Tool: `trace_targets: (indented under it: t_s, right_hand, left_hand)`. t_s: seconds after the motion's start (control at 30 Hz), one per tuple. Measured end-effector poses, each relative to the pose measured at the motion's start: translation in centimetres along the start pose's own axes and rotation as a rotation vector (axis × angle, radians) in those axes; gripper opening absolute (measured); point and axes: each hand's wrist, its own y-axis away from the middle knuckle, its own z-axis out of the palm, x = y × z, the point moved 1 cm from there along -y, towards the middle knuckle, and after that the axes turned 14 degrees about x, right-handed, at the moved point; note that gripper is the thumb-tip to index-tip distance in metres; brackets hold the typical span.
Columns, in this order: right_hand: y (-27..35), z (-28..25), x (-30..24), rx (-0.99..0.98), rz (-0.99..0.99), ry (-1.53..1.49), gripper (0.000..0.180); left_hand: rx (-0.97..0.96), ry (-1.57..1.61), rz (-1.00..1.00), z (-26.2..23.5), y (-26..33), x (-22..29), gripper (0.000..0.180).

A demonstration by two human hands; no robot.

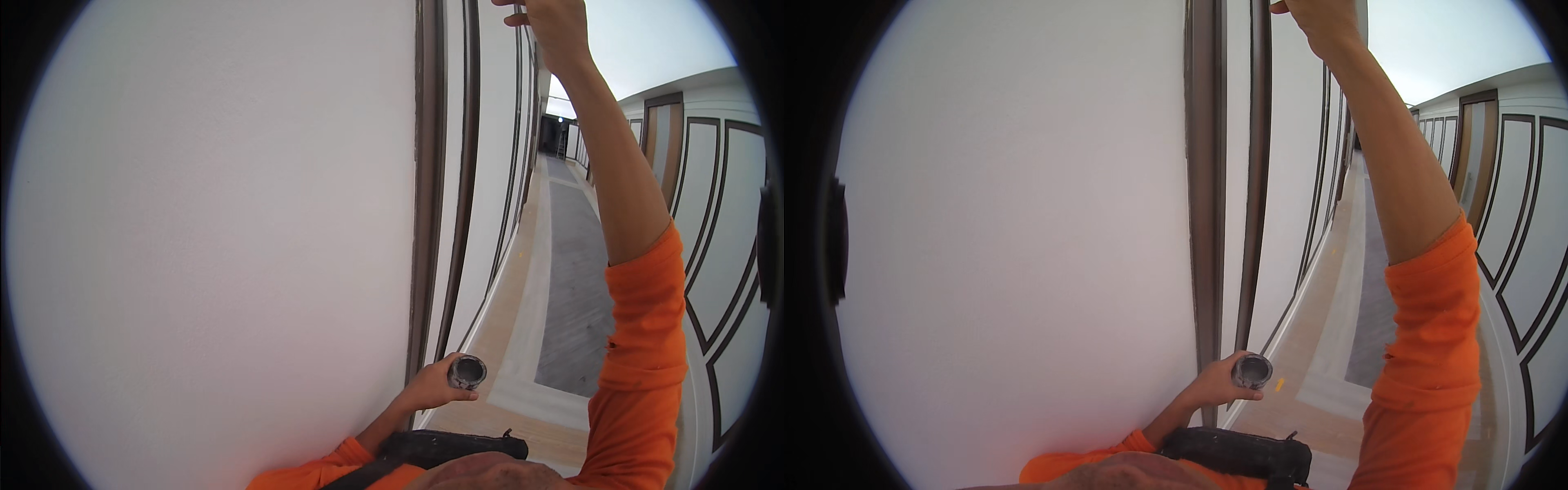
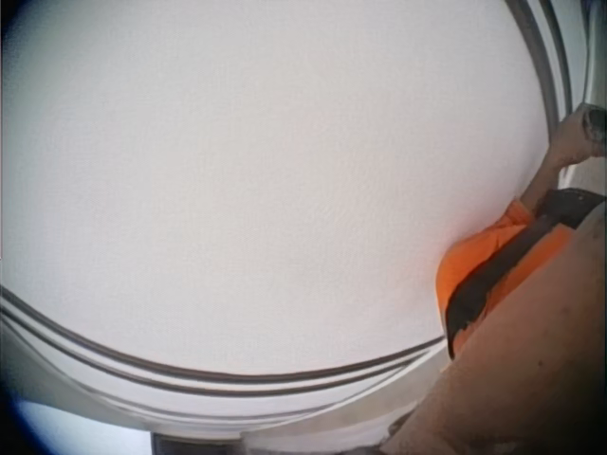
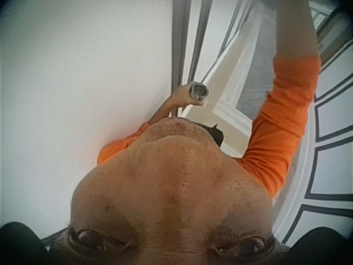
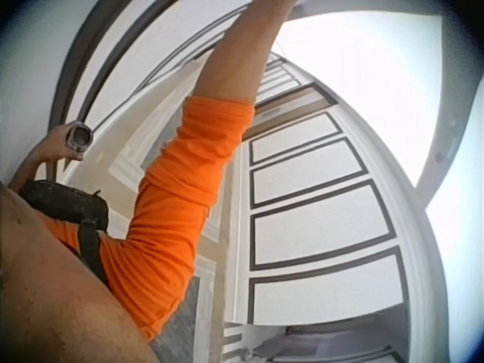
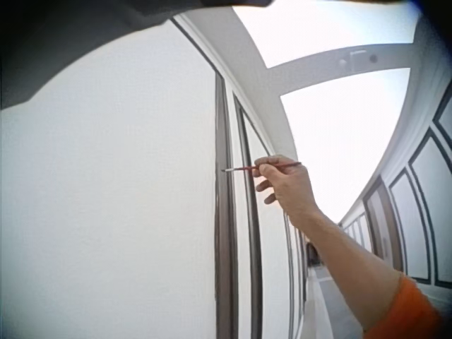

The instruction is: The person paints dark brown decorative beams on a white ceiling using a small paintbrush and a handheld paint can. They repeatedly dip the brush into the can and apply paint along the edges and surfaces of the beams in a hallway.

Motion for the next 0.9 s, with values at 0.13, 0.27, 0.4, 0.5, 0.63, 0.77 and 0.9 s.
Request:
trace_targets:
  t_s: [0.13, 0.27, 0.4, 0.5, 0.63, 0.77, 0.9]
  right_hand:
    - [-0.5, 0.7, 0.0, -0.028, 0.033, 0.045, 0.018]
    - [-0.1, 0.6, 0.3, -0.061, 0.063, 0.067, 0.018]
    - [0.0, 1.5, -0.3, -0.024, 0.009, 0.073, 0.019]
    - [-0.1, 1.9, -1.1, -0.034, -0.001, 0.124, 0.019]
    - [0.8, 0.8, -1.1, -0.088, 0.074, 0.190, 0.018]
    - [4.5, -2.9, -2.0, -0.066, 0.078, 0.163, 0.023]
    - [10.9, -7.9, -5.1, -0.016, 0.038, 0.258, 0.024]
  left_hand:
    - [0.008, 0.022, 0.051, 0.2, -0.5, -1.2, 0.087]
    - [0.016, 0.079, 0.067, 0.0, -0.2, -1.1, 0.085]
    - [-0.008, 0.072, 0.037, -0.3, -0.1, -0.9, 0.084]
    - [-0.007, 0.079, 0.057, -0.4, -0.1, -0.6, 0.084]
    - [0.001, 0.088, 0.083, -0.3, -0.1, -0.3, 0.084]
    - [0.015, 0.074, 0.099, -0.5, 0.0, -0.6, 0.084]
    - [0.023, 0.075, 0.122, -0.9, -0.4, -0.6, 0.084]
